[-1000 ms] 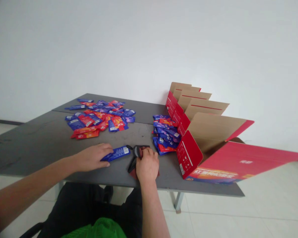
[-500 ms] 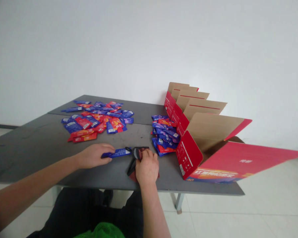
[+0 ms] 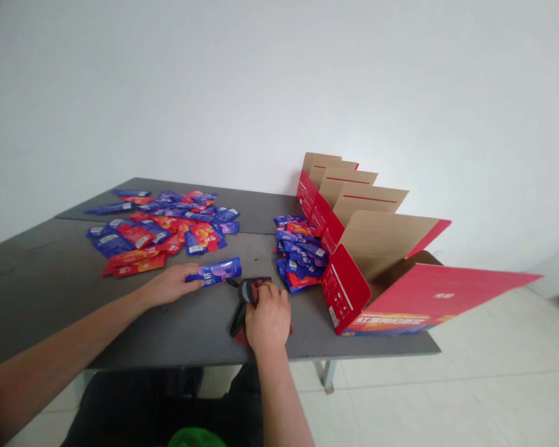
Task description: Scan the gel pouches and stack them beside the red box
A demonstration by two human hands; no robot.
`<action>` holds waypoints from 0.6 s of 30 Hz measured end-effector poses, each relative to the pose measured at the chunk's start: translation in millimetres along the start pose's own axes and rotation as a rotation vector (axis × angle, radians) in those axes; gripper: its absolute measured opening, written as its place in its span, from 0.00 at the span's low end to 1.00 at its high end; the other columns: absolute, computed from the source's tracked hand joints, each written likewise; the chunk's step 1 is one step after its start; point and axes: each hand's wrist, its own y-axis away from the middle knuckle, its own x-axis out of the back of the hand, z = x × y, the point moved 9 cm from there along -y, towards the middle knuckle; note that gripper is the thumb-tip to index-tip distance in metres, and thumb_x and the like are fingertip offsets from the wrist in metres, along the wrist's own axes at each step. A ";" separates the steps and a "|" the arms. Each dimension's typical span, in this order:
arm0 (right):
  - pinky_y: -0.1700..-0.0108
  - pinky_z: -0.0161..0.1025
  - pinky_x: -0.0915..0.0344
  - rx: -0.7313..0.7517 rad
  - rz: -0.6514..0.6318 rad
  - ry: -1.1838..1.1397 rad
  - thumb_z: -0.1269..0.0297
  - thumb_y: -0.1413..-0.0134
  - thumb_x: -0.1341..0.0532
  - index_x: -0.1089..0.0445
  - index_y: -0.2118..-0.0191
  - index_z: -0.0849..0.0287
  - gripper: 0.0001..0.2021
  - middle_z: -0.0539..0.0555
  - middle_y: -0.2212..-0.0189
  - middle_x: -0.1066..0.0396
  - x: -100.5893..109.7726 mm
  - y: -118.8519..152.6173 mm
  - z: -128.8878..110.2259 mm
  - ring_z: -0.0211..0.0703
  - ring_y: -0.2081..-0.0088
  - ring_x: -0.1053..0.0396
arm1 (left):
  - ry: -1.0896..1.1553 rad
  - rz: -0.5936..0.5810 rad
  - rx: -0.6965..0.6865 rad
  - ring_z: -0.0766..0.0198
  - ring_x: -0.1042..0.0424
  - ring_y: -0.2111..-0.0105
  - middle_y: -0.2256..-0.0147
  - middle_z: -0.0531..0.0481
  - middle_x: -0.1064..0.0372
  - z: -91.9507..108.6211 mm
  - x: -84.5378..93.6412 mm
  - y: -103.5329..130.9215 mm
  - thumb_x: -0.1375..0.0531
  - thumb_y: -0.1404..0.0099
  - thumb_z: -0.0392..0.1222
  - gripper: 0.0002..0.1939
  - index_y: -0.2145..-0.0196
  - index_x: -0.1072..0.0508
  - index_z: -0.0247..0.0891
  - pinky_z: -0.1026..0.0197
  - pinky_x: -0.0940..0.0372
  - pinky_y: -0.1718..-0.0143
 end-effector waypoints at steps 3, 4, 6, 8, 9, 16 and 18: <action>0.46 0.43 0.38 -0.008 0.000 -0.008 0.68 0.39 0.40 0.26 0.47 0.53 0.15 0.54 0.46 0.26 0.1 0.1 1.0 0.52 0.48 0.34 | 0.081 -0.075 -0.032 0.55 0.24 0.56 0.58 0.49 0.22 3.9 5.9 4.2 0.44 0.28 0.55 0.18 0.57 0.20 0.41 0.60 0.34 0.53; 0.45 0.44 0.38 -0.007 0.000 -0.015 0.68 0.39 0.40 0.26 0.48 0.53 0.15 0.54 0.46 0.26 0.4 0.2 1.7 0.52 0.48 0.34 | 0.104 -0.106 -0.036 0.55 0.23 0.56 0.58 0.50 0.22 5.1 9.0 7.6 0.44 0.27 0.56 0.19 0.57 0.20 0.42 0.61 0.34 0.53; 0.45 0.44 0.38 -0.004 0.002 -0.038 0.68 0.39 0.40 0.26 0.48 0.53 0.15 0.54 0.46 0.26 1.5 0.6 3.6 0.52 0.48 0.34 | 0.133 -0.166 -0.030 0.57 0.23 0.59 0.60 0.51 0.22 5.8 15.1 17.6 0.44 0.27 0.55 0.18 0.60 0.20 0.41 0.62 0.34 0.56; 0.45 0.43 0.37 -0.007 -0.004 -0.088 0.68 0.39 0.40 0.26 0.48 0.52 0.15 0.53 0.45 0.27 2.7 0.7 3.9 0.52 0.47 0.34 | 0.142 -0.213 -0.026 0.59 0.24 0.63 0.64 0.51 0.23 6.3 19.4 31.4 0.44 0.27 0.53 0.18 0.66 0.20 0.40 0.63 0.34 0.60; 0.45 0.43 0.37 -0.006 -0.012 -0.123 0.68 0.38 0.40 0.26 0.47 0.52 0.15 0.53 0.45 0.27 3.3 0.5 1.5 0.51 0.47 0.33 | 0.145 -0.226 -0.030 0.59 0.24 0.64 0.65 0.51 0.23 6.9 21.0 39.3 0.43 0.28 0.53 0.19 0.68 0.21 0.39 0.63 0.34 0.61; 0.42 0.42 0.38 0.367 -0.088 -0.253 0.63 0.38 0.37 0.26 0.49 0.52 0.12 0.51 0.44 0.27 -4.3 -3.6 -116.0 0.48 0.45 0.35 | 0.096 -0.129 0.010 0.57 0.25 0.62 0.63 0.51 0.22 3.9 19.0 87.6 0.45 0.28 0.52 0.19 0.67 0.20 0.41 0.61 0.33 0.57; 0.43 0.44 0.38 0.509 -0.138 -0.212 0.61 0.38 0.36 0.26 0.50 0.52 0.12 0.52 0.44 0.27 -18.7 -2.8 -154.1 0.49 0.46 0.35 | 0.053 -0.080 0.049 0.55 0.24 0.61 0.62 0.51 0.21 0.5 16.9 93.5 0.45 0.29 0.51 0.16 0.63 0.19 0.42 0.59 0.32 0.58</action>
